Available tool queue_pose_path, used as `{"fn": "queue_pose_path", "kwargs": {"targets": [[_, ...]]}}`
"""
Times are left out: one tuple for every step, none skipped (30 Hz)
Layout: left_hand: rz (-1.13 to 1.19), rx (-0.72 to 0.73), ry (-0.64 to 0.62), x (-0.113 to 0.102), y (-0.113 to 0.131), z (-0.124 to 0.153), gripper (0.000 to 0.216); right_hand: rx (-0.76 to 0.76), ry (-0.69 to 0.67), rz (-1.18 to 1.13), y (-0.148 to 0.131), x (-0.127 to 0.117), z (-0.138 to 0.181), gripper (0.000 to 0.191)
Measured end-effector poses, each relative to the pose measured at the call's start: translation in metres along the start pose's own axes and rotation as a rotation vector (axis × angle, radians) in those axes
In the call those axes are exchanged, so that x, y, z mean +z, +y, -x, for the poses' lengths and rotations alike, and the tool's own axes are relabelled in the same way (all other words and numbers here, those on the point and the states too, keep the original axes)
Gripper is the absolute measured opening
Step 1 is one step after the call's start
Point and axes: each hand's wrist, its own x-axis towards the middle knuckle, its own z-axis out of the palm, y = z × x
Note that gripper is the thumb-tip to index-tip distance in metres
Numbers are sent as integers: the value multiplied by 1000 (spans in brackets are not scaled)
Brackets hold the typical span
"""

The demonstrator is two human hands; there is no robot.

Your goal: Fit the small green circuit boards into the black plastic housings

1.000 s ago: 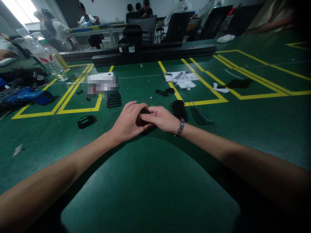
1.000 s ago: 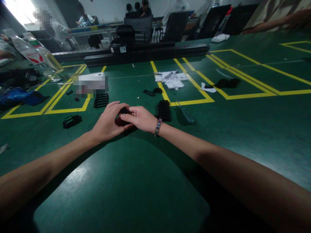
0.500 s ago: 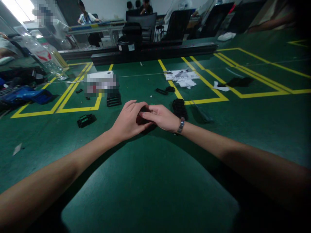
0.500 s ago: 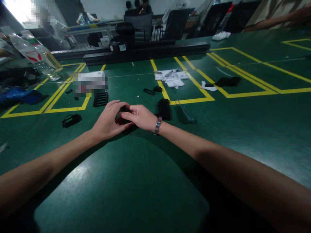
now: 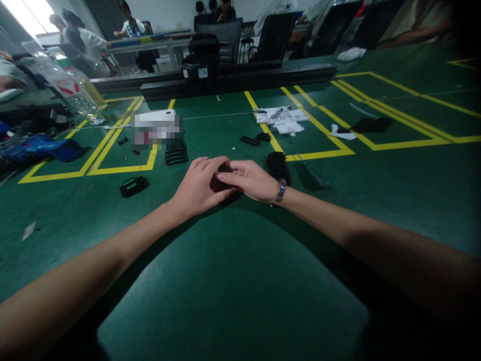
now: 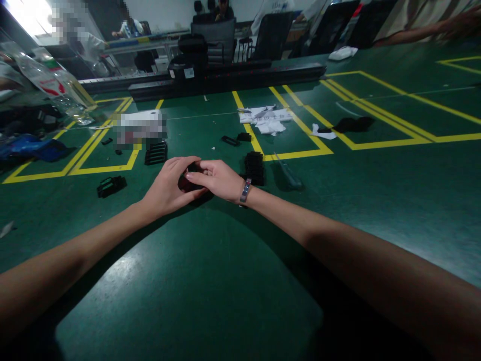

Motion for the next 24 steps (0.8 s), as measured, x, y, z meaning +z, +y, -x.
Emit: {"fn": "queue_pose_path", "kwargs": {"targets": [[2, -2, 1, 0, 0, 0, 59, -1, 1, -6, 0, 0, 0, 21], [4, -5, 2, 0, 0, 0, 60, -1, 1, -12, 0, 0, 0, 23], [7, -9, 2, 0, 0, 1, 60, -1, 0, -20, 0, 0, 0, 24], [10, -13, 4, 0, 0, 1, 60, 2, -2, -28, 0, 0, 0, 25], [14, -16, 7, 0, 0, 1, 60, 3, -3, -38, 1, 0, 0, 25], [20, -18, 11, 0, 0, 1, 60, 5, -5, -46, 1, 0, 0, 25], [25, -20, 13, 0, -1, 1, 61, 8, -5, -54, 1, 0, 0, 24], [28, -22, 15, 0, -1, 1, 61, 11, -4, -61, 1, 0, 0, 24], [30, -25, 17, 0, -1, 1, 62, 15, -1, -68, 1, 0, 0, 23], [29, -29, 18, 0, -1, 1, 62, 19, 2, -76, 1, 0, 0, 23], [28, -33, 17, 0, -1, 1, 63, 25, 4, -84, 1, 0, 0, 23], [26, -37, 17, 0, -2, 1, 64, 30, 5, -91, 0, 0, 0, 23], [24, -40, 16, 0, -2, 1, 64, 33, 6, -96, 0, 0, 0, 23], [25, -42, 14, 0, -2, 1, 65, 34, 5, -96, 0, 1, 0, 24], [27, -44, 12, 0, -1, 1, 65, 34, 4, -92, 0, 1, 0, 24], [29, -46, 10, 0, -1, 1, 64, 31, 3, -87, 0, 1, 0, 24], [30, -48, 10, 0, -1, 1, 64, 28, 3, -82, 0, 1, 0, 25], [31, -50, 8, -1, -1, 1, 64, 26, 2, -79, -1, 1, 0, 25], [30, -52, 8, -1, 0, 1, 64, 24, 1, -77, -1, 1, 1, 25], [29, -51, 10, -1, 0, 1, 63, 22, 0, -78, -1, 1, 1, 25], [28, -50, 11, -1, 0, 1, 63, 21, -3, -79, -1, 1, 1, 24], [26, -49, 12, -1, 0, 1, 63, 20, -5, -80, -1, 1, 1, 24], [25, -48, 13, -1, 0, 1, 63, 20, -8, -82, -1, 1, 1, 24], [25, -48, 13, 0, 0, 1, 63, 19, -9, -84, -1, 1, 1, 24]]}}
